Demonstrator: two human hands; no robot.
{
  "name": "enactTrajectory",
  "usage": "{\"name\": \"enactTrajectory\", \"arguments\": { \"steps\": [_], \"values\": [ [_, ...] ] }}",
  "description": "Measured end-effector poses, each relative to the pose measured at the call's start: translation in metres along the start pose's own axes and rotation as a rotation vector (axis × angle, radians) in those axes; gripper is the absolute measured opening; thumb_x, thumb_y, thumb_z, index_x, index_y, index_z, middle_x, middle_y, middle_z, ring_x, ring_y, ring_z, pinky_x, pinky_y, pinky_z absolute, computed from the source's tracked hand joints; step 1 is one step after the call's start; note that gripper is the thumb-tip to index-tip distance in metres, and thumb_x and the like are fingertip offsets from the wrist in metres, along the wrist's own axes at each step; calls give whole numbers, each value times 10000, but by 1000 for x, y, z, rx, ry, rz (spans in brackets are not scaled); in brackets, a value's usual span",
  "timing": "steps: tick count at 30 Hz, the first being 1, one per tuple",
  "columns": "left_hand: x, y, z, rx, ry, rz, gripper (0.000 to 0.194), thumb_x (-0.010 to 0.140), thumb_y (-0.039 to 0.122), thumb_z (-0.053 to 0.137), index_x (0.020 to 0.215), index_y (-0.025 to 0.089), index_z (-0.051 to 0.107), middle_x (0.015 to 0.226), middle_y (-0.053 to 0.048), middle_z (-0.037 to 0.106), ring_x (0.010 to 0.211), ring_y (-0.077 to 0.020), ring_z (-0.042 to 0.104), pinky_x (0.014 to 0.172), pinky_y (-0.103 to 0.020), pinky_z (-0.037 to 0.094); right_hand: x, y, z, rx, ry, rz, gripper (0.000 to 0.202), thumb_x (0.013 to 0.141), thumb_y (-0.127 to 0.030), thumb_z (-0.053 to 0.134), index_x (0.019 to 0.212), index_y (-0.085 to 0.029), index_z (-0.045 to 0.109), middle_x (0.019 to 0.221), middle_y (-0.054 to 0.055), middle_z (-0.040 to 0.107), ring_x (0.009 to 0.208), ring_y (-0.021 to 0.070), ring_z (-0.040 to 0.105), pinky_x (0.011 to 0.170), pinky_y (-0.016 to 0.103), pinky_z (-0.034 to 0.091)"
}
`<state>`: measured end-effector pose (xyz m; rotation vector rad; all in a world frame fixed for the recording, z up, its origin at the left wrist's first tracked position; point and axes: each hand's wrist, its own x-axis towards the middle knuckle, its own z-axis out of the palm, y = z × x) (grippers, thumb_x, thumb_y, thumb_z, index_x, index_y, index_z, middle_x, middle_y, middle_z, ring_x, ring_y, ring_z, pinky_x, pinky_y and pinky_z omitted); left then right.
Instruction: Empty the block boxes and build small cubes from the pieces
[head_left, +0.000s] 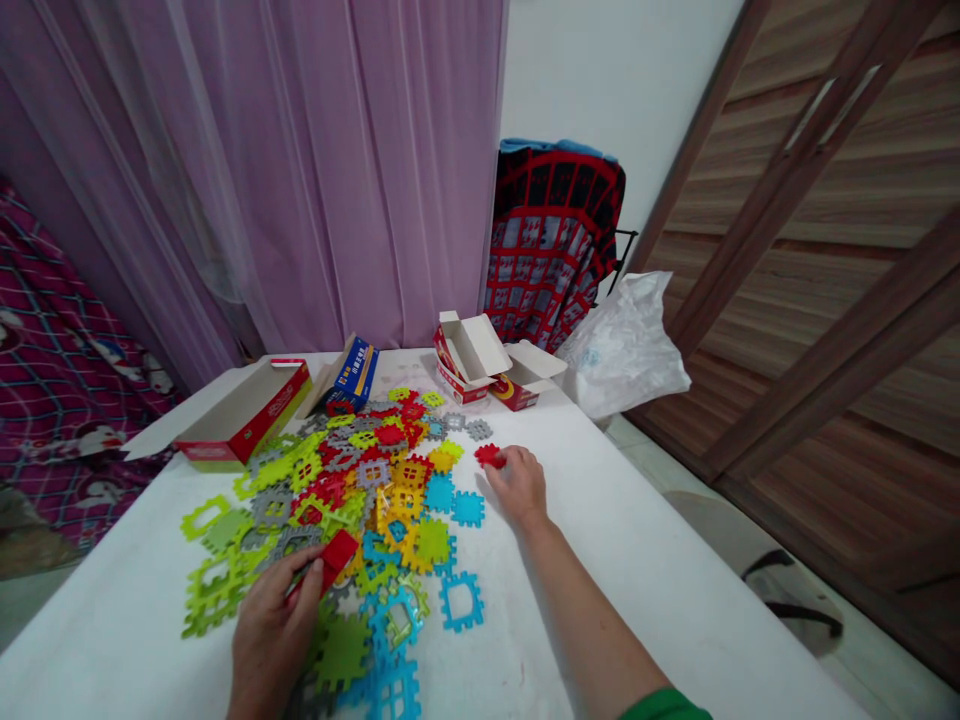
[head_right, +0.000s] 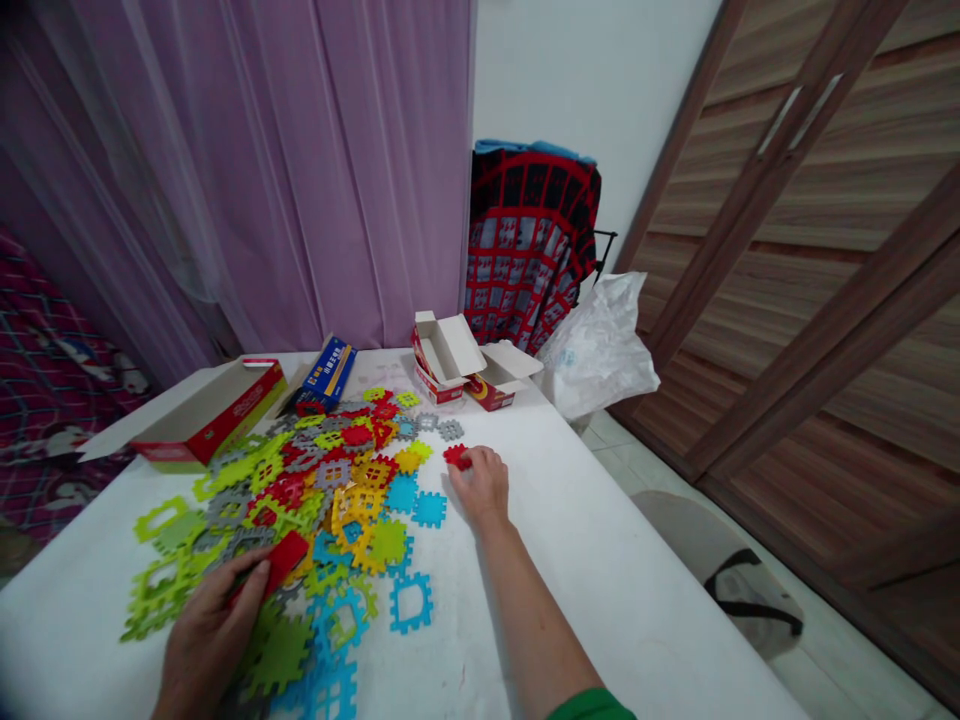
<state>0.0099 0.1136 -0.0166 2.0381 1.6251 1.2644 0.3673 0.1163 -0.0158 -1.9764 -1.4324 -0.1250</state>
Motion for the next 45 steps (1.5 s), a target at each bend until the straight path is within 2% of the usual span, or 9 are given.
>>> {"name": "enactTrajectory", "arguments": {
  "steps": [5, 11, 16, 19, 22, 28, 34, 39, 45],
  "values": [
    [1, -2, 3, -11, 27, 35, 318, 792, 514, 545, 855, 255, 717, 836, -19, 760, 758, -216, 694, 739, -331, 557, -36, -5, -8, 150, -221, -297, 236, 769, -346, 705, 973, -233, 669, 1087, 47, 687, 1040, 202, 589, 902, 306, 422],
    [1, -5, 5, -12, 41, 36, 348, 784, 527, 537, 844, 242, 726, 817, -28, 763, 746, -214, 696, 719, -323, 554, -50, -6, -9, 168, -239, -323, 232, 842, -395, 638, 999, -239, 707, 1107, 66, 712, 1016, 218, 617, 889, 340, 429],
    [1, -5, 6, -16, 28, 27, 353, 782, 537, 543, 854, 246, 729, 813, -30, 760, 749, -218, 697, 715, -328, 552, -52, 4, -11, 179, -135, 4, 363, 946, -426, 413, 1005, -228, 712, 801, 29, 725, 736, 174, 645, 720, 274, 463],
    [1, -5, 6, -16, 32, 18, 361, 785, 539, 537, 861, 244, 730, 830, -35, 760, 759, -223, 699, 737, -340, 552, -54, 14, -12, 49, -24, 139, 335, 909, -397, 442, 999, -223, 714, 868, 40, 718, 807, 193, 640, 721, 281, 457],
    [1, -5, 7, -17, 44, 7, 368, 779, 544, 532, 848, 242, 731, 828, -38, 760, 762, -227, 698, 728, -340, 555, -55, 18, -15, -23, 55, 149, 300, 868, -351, 487, 1020, -198, 695, 1003, 69, 692, 909, 201, 618, 785, 293, 447],
    [2, -3, 6, -21, 39, 24, 357, 779, 533, 533, 841, 243, 733, 820, -37, 761, 748, -228, 696, 707, -340, 557, -59, 3, -23, -83, -41, 32, 254, 749, -334, 653, 965, -201, 647, 974, 51, 673, 938, 223, 579, 828, 314, 393],
    [2, -4, 5, -6, 42, 43, 350, 791, 528, 530, 852, 244, 725, 823, -37, 757, 754, -229, 695, 718, -344, 554, -59, 0, -23, -100, -34, -2, 210, 757, -280, 637, 952, -202, 651, 943, 42, 680, 919, 211, 576, 825, 309, 369],
    [2, -2, 4, -3, 23, 52, 342, 802, 527, 531, 868, 249, 719, 830, -32, 758, 753, -224, 693, 719, -335, 554, -55, 10, -21, -168, 58, 116, 228, 761, -313, 642, 951, -189, 662, 955, 56, 690, 927, 225, 586, 814, 318, 371],
    [1, -1, 3, -2, 19, 53, 343, 805, 519, 531, 873, 239, 717, 832, -37, 757, 748, -223, 691, 725, -338, 551, -48, 14, -24, -220, -3, 220, 259, 781, -348, 658, 988, -194, 673, 991, 62, 692, 963, 238, 590, 805, 329, 357]
  ]
}}
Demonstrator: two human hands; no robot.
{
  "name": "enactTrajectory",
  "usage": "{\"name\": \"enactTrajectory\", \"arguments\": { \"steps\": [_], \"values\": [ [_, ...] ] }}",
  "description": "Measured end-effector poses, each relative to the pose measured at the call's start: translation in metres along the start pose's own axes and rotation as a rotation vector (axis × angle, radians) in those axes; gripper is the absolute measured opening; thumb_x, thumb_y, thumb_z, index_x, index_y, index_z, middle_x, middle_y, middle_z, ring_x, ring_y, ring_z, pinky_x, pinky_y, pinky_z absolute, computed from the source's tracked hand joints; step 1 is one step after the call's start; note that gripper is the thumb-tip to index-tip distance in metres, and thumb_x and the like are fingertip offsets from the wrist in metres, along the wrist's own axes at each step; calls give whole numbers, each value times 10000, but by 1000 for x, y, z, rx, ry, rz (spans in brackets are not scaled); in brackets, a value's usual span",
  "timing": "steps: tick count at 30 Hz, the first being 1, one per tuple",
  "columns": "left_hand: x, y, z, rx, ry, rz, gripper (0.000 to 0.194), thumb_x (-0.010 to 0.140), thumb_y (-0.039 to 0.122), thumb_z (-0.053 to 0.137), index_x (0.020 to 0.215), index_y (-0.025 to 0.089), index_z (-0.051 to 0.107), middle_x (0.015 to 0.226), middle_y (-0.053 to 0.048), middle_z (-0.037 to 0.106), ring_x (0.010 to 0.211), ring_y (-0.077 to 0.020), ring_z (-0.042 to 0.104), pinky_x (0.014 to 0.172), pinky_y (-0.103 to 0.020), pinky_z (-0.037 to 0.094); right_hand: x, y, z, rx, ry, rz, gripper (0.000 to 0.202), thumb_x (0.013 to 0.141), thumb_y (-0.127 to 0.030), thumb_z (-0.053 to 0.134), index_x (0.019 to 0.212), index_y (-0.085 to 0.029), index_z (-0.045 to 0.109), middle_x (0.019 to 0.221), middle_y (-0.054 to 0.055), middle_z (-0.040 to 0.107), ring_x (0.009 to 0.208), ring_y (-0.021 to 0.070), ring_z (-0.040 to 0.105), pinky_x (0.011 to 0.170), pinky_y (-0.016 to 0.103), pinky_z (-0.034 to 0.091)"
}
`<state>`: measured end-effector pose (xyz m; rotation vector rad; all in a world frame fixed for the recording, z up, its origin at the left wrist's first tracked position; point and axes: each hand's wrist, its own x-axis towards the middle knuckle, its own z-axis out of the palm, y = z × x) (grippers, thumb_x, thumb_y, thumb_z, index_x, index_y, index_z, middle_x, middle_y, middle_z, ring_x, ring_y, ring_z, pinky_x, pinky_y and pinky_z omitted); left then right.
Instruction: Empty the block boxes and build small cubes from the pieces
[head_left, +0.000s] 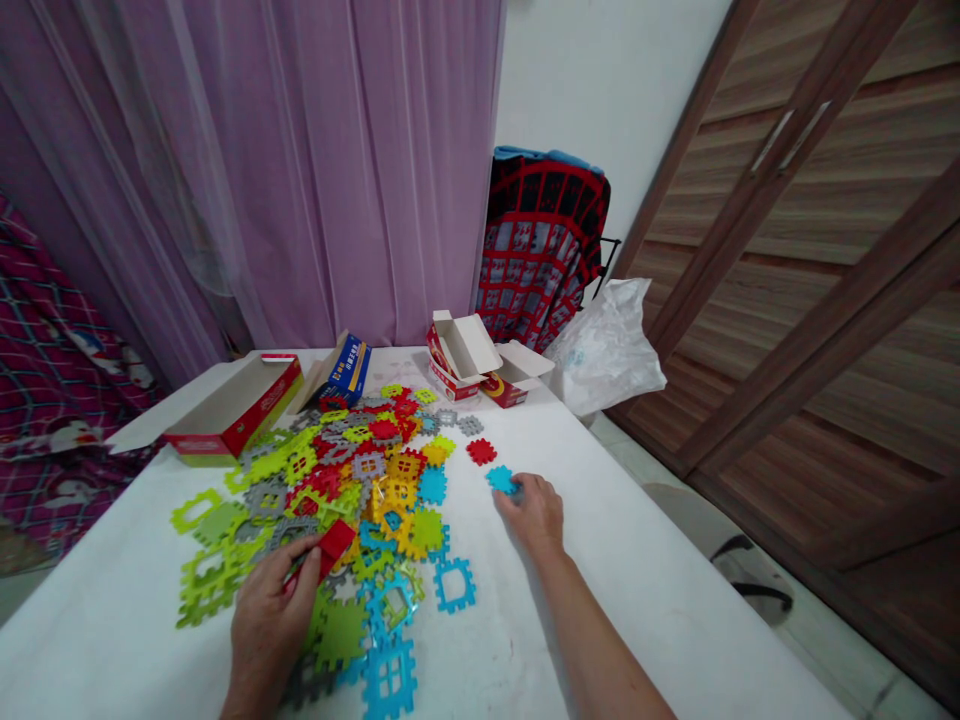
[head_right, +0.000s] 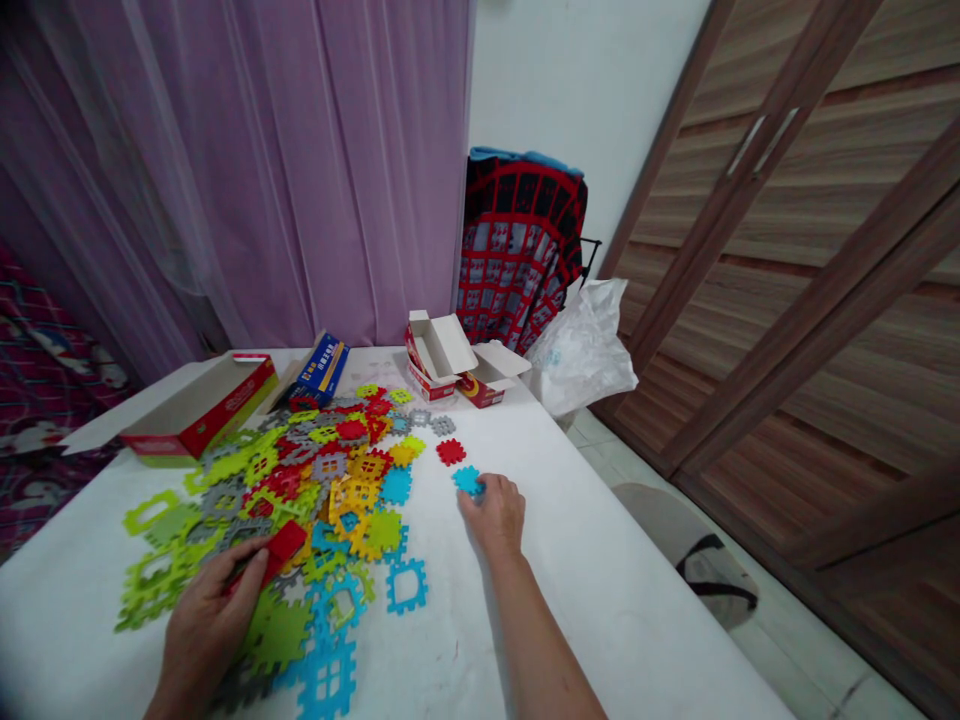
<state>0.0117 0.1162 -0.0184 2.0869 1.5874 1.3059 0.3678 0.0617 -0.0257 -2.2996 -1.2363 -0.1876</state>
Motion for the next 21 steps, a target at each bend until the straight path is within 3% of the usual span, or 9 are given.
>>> {"name": "enactTrajectory", "arguments": {
  "steps": [14, 21],
  "values": [
    [0, 0, 0, -15, 2, -38, 326, 789, 510, 540, 860, 248, 720, 837, -31, 758, 770, -230, 690, 741, -348, 550, -2, -5, -1, 22, -13, -86, 224, 780, -381, 685, 924, -212, 662, 977, 41, 688, 939, 221, 573, 794, 323, 330],
    [0, 5, -2, -28, -9, -32, 316, 794, 502, 542, 857, 249, 720, 837, -32, 760, 767, -227, 689, 736, -342, 551, -9, -22, 1, -10, -41, -133, 297, 766, -459, 722, 907, -208, 650, 926, 43, 681, 915, 226, 578, 770, 326, 327]
  ]
}}
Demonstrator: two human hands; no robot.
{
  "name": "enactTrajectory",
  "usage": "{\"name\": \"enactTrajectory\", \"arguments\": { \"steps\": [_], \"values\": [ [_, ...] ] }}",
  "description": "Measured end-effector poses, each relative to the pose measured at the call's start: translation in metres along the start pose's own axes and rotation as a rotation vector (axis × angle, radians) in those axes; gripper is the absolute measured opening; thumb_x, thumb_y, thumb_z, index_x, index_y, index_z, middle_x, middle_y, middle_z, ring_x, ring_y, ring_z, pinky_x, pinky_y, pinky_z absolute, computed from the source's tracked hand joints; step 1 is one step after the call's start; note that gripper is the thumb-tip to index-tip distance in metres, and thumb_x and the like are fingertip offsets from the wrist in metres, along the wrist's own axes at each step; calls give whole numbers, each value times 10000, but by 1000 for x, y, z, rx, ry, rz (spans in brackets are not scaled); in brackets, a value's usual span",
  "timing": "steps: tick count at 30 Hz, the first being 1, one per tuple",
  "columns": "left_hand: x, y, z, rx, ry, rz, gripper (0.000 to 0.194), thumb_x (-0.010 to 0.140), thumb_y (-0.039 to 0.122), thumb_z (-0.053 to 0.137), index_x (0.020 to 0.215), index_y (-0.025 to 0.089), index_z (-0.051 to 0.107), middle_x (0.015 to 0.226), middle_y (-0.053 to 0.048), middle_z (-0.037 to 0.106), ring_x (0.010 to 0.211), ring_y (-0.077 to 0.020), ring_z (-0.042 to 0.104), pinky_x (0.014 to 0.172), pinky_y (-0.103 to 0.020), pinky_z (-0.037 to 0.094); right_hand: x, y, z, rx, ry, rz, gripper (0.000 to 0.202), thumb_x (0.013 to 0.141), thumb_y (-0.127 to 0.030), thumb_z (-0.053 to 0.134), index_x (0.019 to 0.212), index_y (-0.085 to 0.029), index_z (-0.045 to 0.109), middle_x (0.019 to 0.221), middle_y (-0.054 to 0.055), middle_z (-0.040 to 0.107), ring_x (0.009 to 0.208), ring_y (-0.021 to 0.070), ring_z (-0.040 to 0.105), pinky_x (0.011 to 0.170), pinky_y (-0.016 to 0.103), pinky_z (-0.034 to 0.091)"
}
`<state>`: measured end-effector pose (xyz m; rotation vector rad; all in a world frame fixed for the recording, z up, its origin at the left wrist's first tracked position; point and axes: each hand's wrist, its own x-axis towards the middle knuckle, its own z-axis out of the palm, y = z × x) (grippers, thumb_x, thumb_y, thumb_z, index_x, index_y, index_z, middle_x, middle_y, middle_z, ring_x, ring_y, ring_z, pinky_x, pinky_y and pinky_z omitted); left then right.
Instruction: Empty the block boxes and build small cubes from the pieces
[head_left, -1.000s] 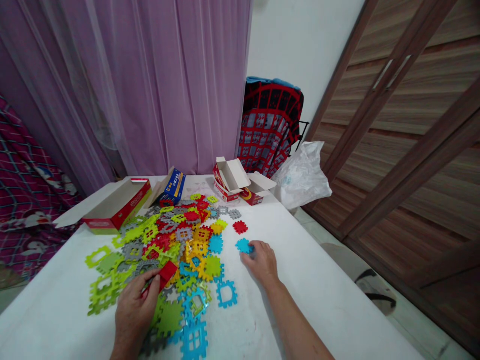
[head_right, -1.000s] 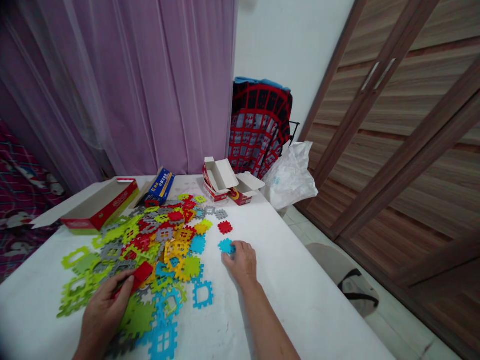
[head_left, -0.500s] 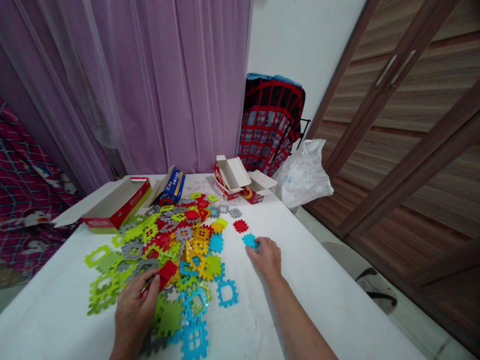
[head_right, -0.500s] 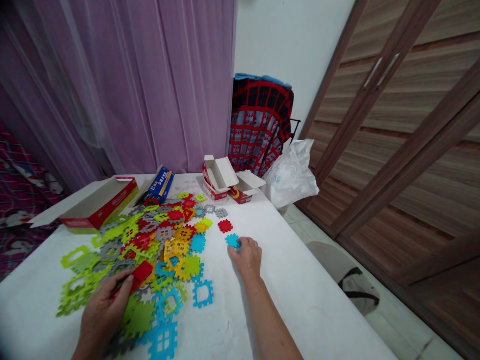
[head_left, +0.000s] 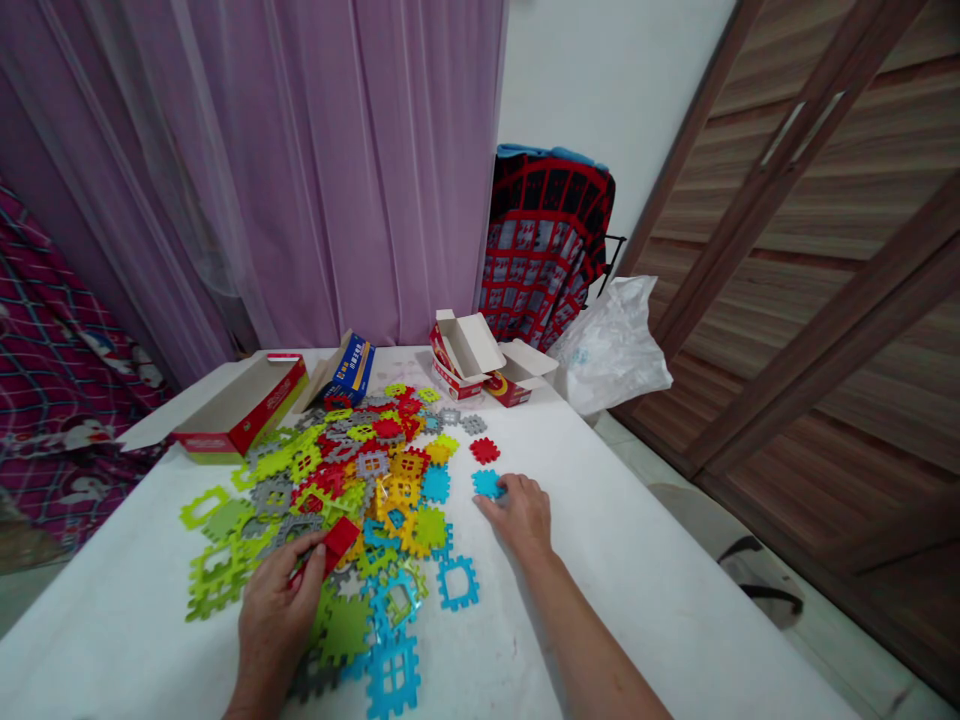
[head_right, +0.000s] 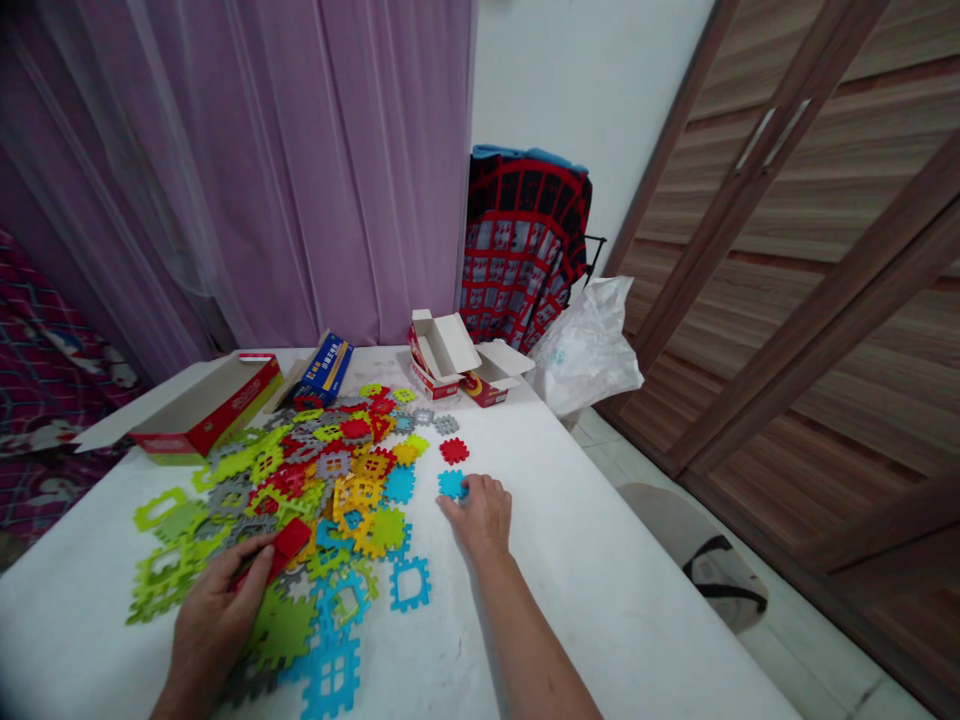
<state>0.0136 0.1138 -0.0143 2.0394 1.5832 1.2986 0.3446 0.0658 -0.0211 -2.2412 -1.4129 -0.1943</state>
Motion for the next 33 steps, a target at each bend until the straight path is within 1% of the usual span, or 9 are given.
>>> {"name": "enactTrajectory", "arguments": {
  "steps": [4, 9, 18, 23, 27, 30, 33],
  "values": [
    [0, -2, 1, 18, 7, 0, 334, 798, 506, 530, 861, 240, 722, 830, -37, 758, 765, -228, 691, 739, -346, 551, 0, -6, -1, -5, -11, -5, 295, 774, -458, 721, 908, -206, 647, 919, 48, 679, 907, 226, 575, 765, 325, 320],
    [0, -5, 3, 25, 17, 13, 325, 800, 503, 536, 862, 244, 723, 821, -31, 757, 754, -219, 691, 731, -334, 549, 0, -6, -1, -2, -2, 1, 257, 772, -428, 712, 889, -208, 648, 912, 41, 678, 905, 227, 567, 765, 323, 310],
    [1, 0, 0, 17, 20, 12, 328, 803, 509, 530, 851, 250, 725, 822, -30, 760, 772, -224, 697, 728, -336, 548, -2, -8, -1, 0, 28, -8, 186, 758, -343, 686, 884, -211, 647, 886, 35, 666, 886, 214, 559, 760, 316, 306],
    [0, -2, 1, 6, 16, 4, 329, 807, 506, 527, 859, 247, 722, 815, -30, 755, 754, -216, 689, 735, -332, 544, -1, -10, -2, -21, 37, -19, 217, 771, -375, 681, 903, -207, 638, 906, 43, 663, 890, 217, 556, 755, 322, 313],
    [0, -1, 1, 11, 15, 9, 331, 803, 507, 528, 848, 244, 724, 817, -34, 756, 753, -219, 690, 728, -336, 543, 1, -12, -3, -41, 5, 1, 209, 773, -375, 685, 874, -201, 630, 893, 49, 660, 888, 223, 554, 749, 325, 311],
    [0, -1, 1, 9, 18, 8, 332, 802, 506, 530, 853, 242, 726, 812, -35, 755, 754, -221, 692, 725, -338, 545, 1, -13, -4, -23, -22, -31, 174, 773, -347, 682, 854, -203, 630, 883, 43, 654, 890, 220, 554, 761, 324, 309],
    [0, -1, 1, 4, 25, 1, 333, 799, 513, 532, 851, 244, 723, 808, -32, 754, 749, -219, 692, 719, -335, 547, -1, -15, -5, 0, -15, -71, 163, 779, -346, 673, 859, -210, 632, 879, 32, 650, 882, 210, 550, 769, 320, 308]
  ]
}}
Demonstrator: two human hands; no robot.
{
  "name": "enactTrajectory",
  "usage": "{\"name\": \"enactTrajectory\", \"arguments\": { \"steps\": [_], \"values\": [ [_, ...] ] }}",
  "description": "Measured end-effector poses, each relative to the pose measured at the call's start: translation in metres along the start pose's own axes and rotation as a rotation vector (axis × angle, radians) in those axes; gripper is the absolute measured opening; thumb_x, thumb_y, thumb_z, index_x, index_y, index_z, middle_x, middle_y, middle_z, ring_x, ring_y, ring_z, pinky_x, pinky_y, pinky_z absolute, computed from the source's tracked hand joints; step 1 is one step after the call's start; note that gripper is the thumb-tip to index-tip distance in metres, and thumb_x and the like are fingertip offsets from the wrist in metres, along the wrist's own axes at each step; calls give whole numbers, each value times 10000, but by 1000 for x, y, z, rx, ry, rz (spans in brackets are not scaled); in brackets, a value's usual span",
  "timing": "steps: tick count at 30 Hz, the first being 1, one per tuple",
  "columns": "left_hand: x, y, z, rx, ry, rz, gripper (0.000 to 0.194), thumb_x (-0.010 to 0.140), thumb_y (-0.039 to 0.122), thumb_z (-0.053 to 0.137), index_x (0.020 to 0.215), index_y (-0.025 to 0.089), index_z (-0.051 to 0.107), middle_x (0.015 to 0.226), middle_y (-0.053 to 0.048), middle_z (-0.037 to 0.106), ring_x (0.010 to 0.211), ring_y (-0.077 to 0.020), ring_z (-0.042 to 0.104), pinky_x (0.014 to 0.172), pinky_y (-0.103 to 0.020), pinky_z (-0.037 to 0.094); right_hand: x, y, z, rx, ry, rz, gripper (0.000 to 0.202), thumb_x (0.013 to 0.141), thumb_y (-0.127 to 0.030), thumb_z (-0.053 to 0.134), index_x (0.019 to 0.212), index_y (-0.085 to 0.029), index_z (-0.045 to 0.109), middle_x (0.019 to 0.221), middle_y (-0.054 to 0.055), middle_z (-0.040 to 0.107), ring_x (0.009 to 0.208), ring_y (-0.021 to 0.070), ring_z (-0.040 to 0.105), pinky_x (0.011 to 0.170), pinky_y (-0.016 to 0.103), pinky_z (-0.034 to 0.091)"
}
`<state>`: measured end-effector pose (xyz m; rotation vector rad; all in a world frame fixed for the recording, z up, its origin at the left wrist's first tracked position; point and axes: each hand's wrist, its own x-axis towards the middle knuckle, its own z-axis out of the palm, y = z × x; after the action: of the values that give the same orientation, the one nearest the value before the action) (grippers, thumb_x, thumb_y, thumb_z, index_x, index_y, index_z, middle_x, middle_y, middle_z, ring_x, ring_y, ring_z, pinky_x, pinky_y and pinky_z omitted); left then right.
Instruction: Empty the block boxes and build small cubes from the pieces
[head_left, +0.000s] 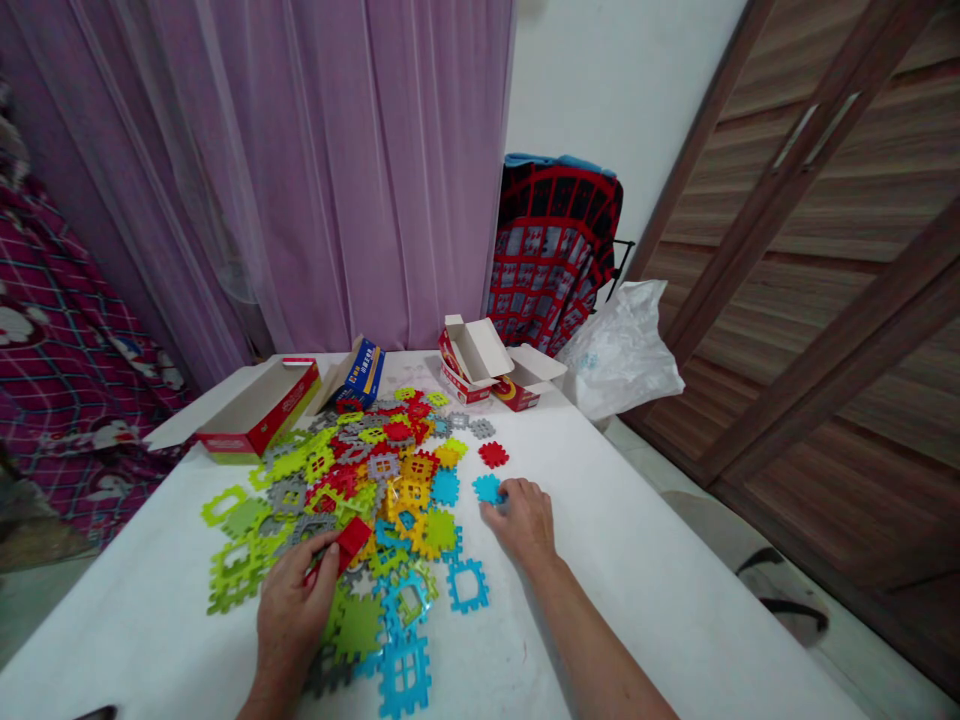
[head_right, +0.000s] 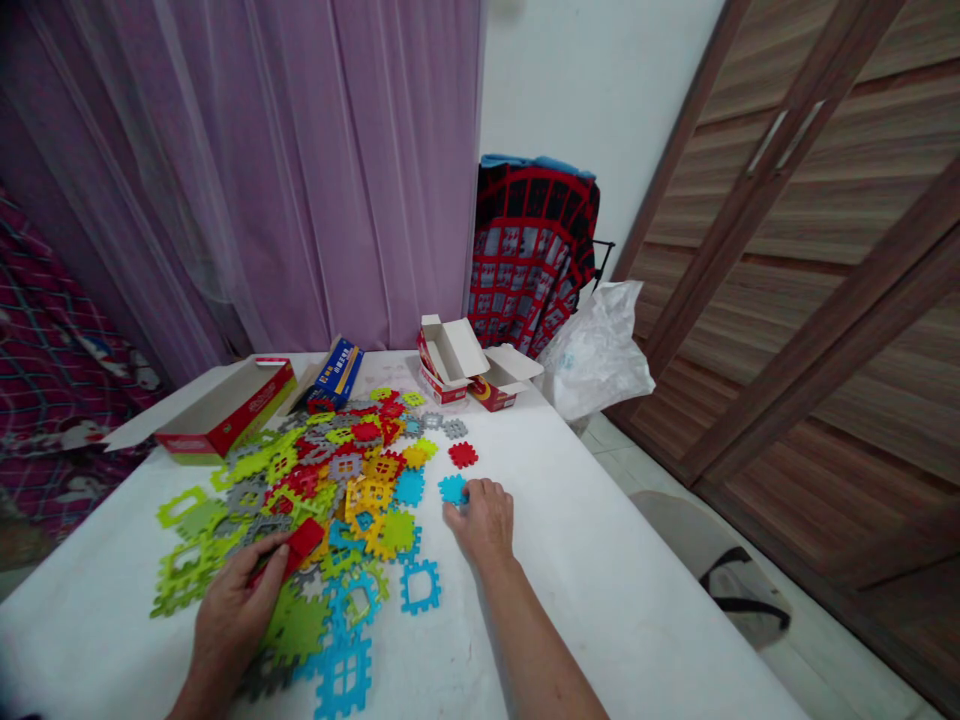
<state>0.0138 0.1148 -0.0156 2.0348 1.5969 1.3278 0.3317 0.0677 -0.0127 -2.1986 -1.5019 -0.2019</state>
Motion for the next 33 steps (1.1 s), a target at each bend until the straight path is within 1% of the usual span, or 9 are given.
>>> {"name": "enactTrajectory", "arguments": {
  "steps": [8, 12, 15, 19, 22, 26, 29, 31, 33],
  "values": [
    [1, 0, -1, -3, -9, -3, 317, 803, 500, 534, 852, 248, 719, 820, -28, 758, 757, -217, 696, 723, -331, 550, 0, -1, 1, 22, -5, -5, 158, 780, -346, 672, 852, -213, 629, 874, 27, 642, 886, 206, 535, 783, 315, 303],
    [0, -3, 1, -3, 0, -4, 329, 794, 513, 538, 846, 245, 722, 810, -31, 757, 754, -222, 694, 719, -335, 550, 1, -6, -3, 68, 25, -17, 164, 777, -349, 682, 845, -208, 635, 916, 43, 645, 913, 216, 531, 804, 323, 315],
    [-1, -4, 2, 1, 13, -10, 334, 794, 515, 534, 846, 246, 725, 821, -31, 758, 764, -222, 693, 729, -336, 548, 5, -17, -4, 144, -14, -153, 179, 779, -308, 685, 931, -219, 655, 1056, 56, 663, 1022, 227, 524, 870, 333, 325],
    [-1, -2, 1, -12, -3, -10, 331, 800, 512, 540, 865, 245, 724, 811, -30, 752, 749, -218, 687, 722, -332, 549, 14, -31, 0, 222, -155, -350, 342, 781, -276, 685, 1120, -260, 645, 1240, 37, 646, 1169, 240, 474, 947, 361, 313],
    [0, 0, 0, -19, -5, -12, 334, 796, 511, 540, 856, 242, 728, 802, -34, 750, 742, -219, 685, 721, -335, 551, 20, -36, 5, 223, -229, -398, 339, 804, -273, 671, 1141, -282, 648, 1218, 21, 670, 1152, 238, 482, 941, 374, 315],
    [0, 0, 0, -10, -5, -2, 340, 798, 514, 538, 856, 241, 732, 804, -35, 754, 729, -215, 686, 717, -333, 550, 24, -39, 6, 211, -213, -422, 224, 862, -237, 597, 1064, -278, 685, 1094, 21, 713, 1073, 213, 521, 914, 350, 330],
    [0, -2, 2, -7, 8, 14, 352, 807, 518, 527, 854, 237, 733, 806, -36, 756, 737, -215, 690, 712, -333, 549, 22, -38, 3, 272, -147, -336, 217, 891, -246, 520, 1014, -238, 698, 975, 46, 718, 969, 200, 561, 851, 316, 372],
    [0, -3, 3, -8, 22, 24, 360, 810, 524, 520, 841, 235, 732, 798, -37, 755, 735, -216, 691, 707, -336, 548, 19, -29, 1, 371, -121, -179, 246, 875, -302, 514, 1025, -212, 688, 860, 37, 702, 812, 184, 582, 742, 287, 401],
    [-1, -4, 4, -7, 30, 32, 363, 810, 529, 519, 831, 235, 730, 797, -37, 756, 732, -217, 692, 704, -338, 547, 15, -12, -1, 506, -118, -23, 310, 842, -366, 526, 1056, -195, 671, 726, 4, 659, 649, 160, 556, 630, 265, 397]
  ]
}}
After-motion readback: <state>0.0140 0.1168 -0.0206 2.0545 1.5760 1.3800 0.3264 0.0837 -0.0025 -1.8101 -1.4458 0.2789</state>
